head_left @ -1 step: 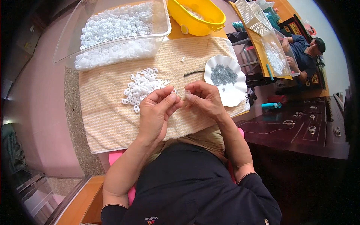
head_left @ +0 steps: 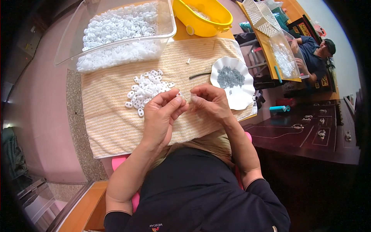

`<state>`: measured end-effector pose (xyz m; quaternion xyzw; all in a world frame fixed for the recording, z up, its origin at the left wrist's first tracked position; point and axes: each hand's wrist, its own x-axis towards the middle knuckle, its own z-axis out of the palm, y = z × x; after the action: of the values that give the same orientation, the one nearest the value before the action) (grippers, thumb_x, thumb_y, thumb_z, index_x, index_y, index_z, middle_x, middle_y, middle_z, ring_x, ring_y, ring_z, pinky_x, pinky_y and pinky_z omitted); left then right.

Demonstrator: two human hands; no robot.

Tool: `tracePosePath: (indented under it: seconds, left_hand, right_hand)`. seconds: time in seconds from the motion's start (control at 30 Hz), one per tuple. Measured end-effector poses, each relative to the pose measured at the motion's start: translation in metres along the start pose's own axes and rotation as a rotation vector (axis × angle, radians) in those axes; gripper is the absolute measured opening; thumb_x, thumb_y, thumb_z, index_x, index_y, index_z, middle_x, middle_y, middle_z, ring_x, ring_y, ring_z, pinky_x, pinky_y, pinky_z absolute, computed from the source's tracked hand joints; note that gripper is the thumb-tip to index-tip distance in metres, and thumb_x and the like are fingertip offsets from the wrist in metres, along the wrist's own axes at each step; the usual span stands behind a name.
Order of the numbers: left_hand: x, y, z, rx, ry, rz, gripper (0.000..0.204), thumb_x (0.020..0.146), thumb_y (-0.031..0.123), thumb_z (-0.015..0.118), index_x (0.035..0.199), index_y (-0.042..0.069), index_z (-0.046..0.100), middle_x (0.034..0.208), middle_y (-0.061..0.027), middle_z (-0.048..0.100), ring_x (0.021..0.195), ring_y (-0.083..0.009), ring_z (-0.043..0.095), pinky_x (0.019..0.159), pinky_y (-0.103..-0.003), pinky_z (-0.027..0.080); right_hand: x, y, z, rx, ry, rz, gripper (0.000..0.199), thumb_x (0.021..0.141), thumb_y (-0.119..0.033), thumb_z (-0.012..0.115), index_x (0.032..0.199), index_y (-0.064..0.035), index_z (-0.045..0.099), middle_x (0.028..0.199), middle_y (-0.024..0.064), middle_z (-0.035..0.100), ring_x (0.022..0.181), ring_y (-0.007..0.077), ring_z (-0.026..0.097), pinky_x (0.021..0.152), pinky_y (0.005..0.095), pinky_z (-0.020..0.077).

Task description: Manually inserting small metal pins or components into white plastic parts.

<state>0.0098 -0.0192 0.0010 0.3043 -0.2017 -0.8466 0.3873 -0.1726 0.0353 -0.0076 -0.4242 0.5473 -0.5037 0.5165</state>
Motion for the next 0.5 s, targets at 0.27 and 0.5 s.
tracePosePath:
  seconds: [0.27,0.5]
  left_hand:
    - [0.0003,-0.0001,0.0008,0.018,0.016,-0.025,0.019,0.087,-0.001,0.061,0.106,-0.004,0.059,0.09,-0.0105,0.064,0.08,-0.0169,0.066,0.075,-0.029,0.059]
    - [0.0001,-0.0001,0.0023,0.026,0.015,-0.039,0.018,0.087,0.0,0.061,0.105,-0.003,0.059,0.089,-0.0104,0.064,0.079,-0.0165,0.065,0.075,-0.029,0.058]
  right_hand:
    - [0.0005,0.0035,-0.0025,0.067,0.027,-0.019,0.026,0.088,-0.004,0.065,0.112,0.0035,0.06,0.09,0.0063,0.066,0.076,0.0109,0.064,0.068,0.0227,0.0533]
    - [0.0017,0.0044,-0.0047,-0.049,0.011,-0.057,0.025,0.091,-0.005,0.061,0.114,0.0034,0.059,0.089,0.0073,0.066,0.079,0.0115,0.063,0.071,0.0233,0.0515]
